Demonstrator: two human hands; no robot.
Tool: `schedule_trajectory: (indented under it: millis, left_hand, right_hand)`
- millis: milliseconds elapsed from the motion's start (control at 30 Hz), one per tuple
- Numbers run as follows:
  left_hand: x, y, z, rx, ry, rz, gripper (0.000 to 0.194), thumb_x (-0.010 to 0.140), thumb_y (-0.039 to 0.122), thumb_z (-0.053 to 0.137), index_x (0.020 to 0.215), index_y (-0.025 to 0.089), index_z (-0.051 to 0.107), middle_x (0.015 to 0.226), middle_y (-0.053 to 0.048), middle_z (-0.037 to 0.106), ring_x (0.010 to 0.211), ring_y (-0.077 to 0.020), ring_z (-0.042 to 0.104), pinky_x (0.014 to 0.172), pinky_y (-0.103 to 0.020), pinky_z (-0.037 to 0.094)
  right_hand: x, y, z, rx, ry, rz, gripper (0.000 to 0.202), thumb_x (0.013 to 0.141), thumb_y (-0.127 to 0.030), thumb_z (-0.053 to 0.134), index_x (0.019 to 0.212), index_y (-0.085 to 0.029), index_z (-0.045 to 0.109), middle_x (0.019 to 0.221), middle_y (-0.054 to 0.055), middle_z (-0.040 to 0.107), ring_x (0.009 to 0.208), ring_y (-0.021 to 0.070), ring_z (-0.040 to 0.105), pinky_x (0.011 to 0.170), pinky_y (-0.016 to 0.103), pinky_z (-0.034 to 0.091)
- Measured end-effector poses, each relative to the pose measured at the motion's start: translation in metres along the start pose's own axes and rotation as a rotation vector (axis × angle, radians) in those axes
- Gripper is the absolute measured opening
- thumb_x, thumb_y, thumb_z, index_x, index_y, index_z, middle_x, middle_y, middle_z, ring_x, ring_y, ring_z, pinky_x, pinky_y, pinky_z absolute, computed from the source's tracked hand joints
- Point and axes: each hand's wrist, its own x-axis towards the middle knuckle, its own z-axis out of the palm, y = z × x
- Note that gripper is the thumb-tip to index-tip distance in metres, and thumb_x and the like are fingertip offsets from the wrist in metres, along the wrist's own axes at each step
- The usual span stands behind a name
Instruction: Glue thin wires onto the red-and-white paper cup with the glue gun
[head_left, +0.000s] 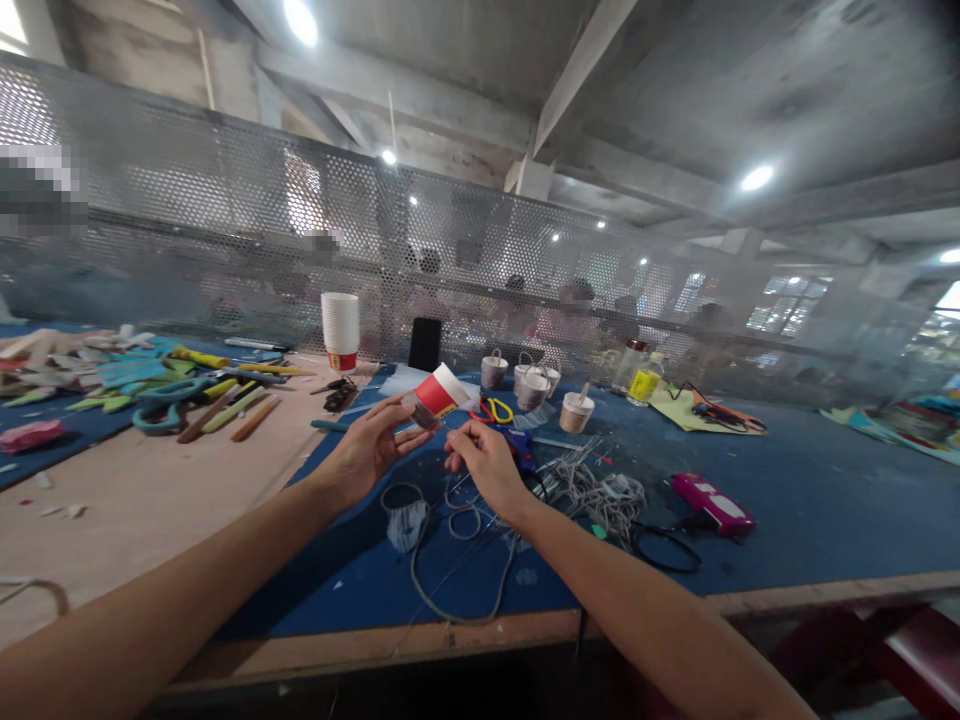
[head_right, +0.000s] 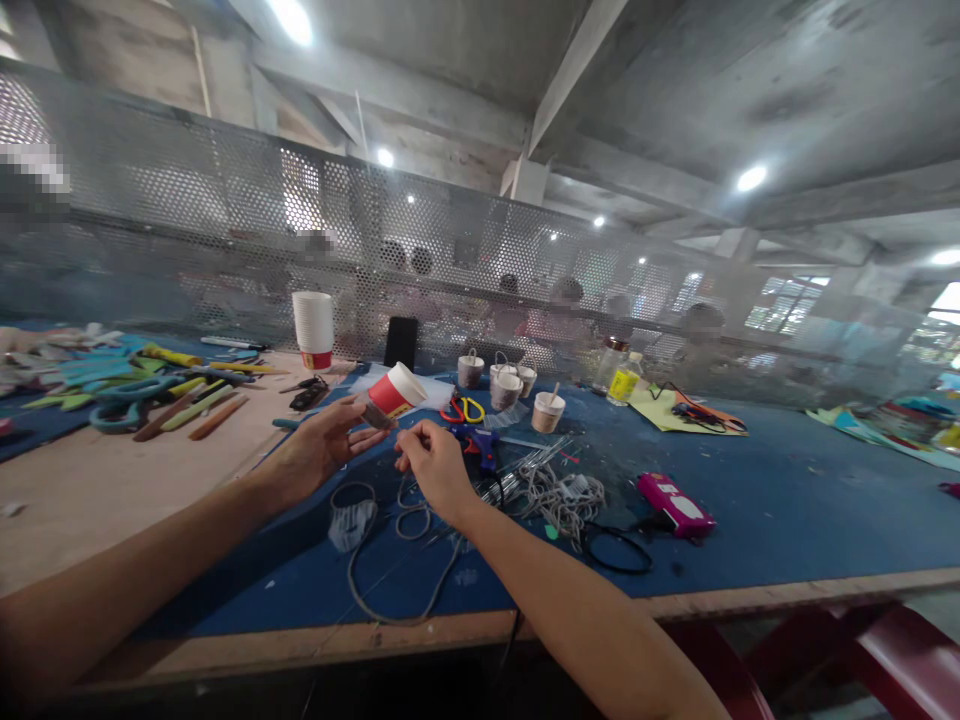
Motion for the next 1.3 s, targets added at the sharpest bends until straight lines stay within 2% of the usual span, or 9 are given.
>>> schedule_trajectory:
  millis: [233,400,600,867,1133,1300]
  left_hand:
    - [-0.0029,-0.0002,0.0017,-0.001,-0.012,-0.032,0.017,0.086,0.016,0.069,0.103,0.016,0.070,0.100,-0.013,0.080,0.087,-0.0244,0.079,0.079,-0.033,0.065]
    - [-0.0056,0.0012,0.0031,-0.006,-0.012,-0.108,0.024,0.086,0.020,0.068,0.109,0.016,0.072,0.101,-0.014,0.081,0.086,-0.0267,0.079,0.074,-0.035,0.066]
    - [-0.0027,-0.0002,-0.0007,-0.002,-0.064,-0.116,0.023,0.088,0.022,0.067,0.108,0.014,0.074,0.109,-0.015,0.080,0.089,-0.0255,0.079,0.083,-0.034,0.065]
    - [-0.0029,-0.0020,-0.0037,0.005,-0.102,-0.132,0.026,0.089,0.022,0.066,0.112,0.012,0.075,0.114,-0.018,0.079,0.092,-0.0250,0.078,0.087,-0.033,0.063]
    - [-0.0023,-0.0013,-0.0035,0.008,-0.072,-0.154,0.022,0.089,0.020,0.066,0.108,0.011,0.073,0.111,-0.018,0.079,0.091,-0.0244,0.078,0.091,-0.032,0.062]
    - [-0.0010,-0.0042,-0.0048,0.023,-0.060,-0.185,0.022,0.090,0.021,0.065,0.108,0.012,0.072,0.109,-0.017,0.079,0.091,-0.0254,0.079,0.088,-0.033,0.063]
  right_hand:
    - [0.0008,0.0004,0.0003,-0.019,-0.010,0.020,0.023,0.089,-0.035,0.062,0.072,-0.021,0.059,0.053,-0.005,0.057,0.059,0.0153,0.062,0.069,0.028,0.050]
    - [0.0012,0.0010,-0.0004,-0.027,-0.008,0.024,0.022,0.089,-0.033,0.061,0.071,-0.021,0.059,0.053,-0.005,0.057,0.059,0.0152,0.062,0.067,0.028,0.049]
    - [0.0009,-0.0006,-0.0010,-0.036,0.001,0.030,0.021,0.088,-0.033,0.061,0.071,-0.021,0.060,0.053,-0.005,0.057,0.058,0.0151,0.062,0.066,0.027,0.049]
    - [0.0026,0.0019,-0.0010,-0.041,0.014,0.045,0.021,0.087,-0.032,0.061,0.070,-0.021,0.060,0.052,-0.004,0.056,0.056,0.0151,0.061,0.065,0.027,0.049]
    - [0.0028,0.0033,-0.0008,-0.075,0.014,0.058,0.020,0.086,-0.033,0.061,0.070,-0.021,0.059,0.051,-0.005,0.055,0.055,0.0147,0.061,0.065,0.027,0.050]
    - [0.0029,0.0041,-0.0011,-0.086,0.005,0.053,0.020,0.087,-0.032,0.060,0.070,-0.021,0.060,0.050,-0.004,0.056,0.055,0.0154,0.062,0.064,0.027,0.049]
